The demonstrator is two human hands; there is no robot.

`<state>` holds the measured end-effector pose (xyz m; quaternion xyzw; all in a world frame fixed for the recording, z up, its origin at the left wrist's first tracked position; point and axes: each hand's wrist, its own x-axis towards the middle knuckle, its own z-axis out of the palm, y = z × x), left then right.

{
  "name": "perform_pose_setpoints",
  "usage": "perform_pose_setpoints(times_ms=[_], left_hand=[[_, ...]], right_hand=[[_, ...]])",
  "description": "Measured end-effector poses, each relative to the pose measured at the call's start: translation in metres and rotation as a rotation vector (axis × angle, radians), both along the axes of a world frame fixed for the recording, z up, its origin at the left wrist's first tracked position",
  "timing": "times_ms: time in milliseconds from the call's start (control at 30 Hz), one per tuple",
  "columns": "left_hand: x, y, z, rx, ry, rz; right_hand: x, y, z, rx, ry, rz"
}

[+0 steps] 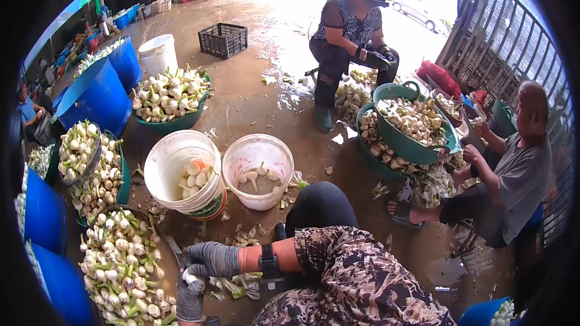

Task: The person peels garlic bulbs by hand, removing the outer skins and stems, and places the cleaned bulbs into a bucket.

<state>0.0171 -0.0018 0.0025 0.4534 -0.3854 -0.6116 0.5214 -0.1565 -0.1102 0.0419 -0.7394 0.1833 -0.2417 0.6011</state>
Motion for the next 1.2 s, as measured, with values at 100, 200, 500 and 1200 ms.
perform_pose_setpoints(times_ms=[100, 200, 500, 1200], left_hand=[[0.006, -0.009, -0.031, 0.014, -0.215, 0.002], [-0.006, -0.018, -0.021, -0.070, -0.408, -0.026], [-0.012, -0.001, 0.010, 0.001, -0.340, 0.112], [-0.001, -0.003, -0.005, -0.118, -0.101, 0.191]], right_hand=[[0.001, 0.006, -0.005, -0.032, 0.053, -0.126], [0.005, 0.003, -0.025, -0.003, 0.189, -0.211], [-0.002, 0.006, 0.009, -0.575, 0.058, -0.195], [-0.023, -0.045, -0.007, -0.324, 0.282, -0.209]])
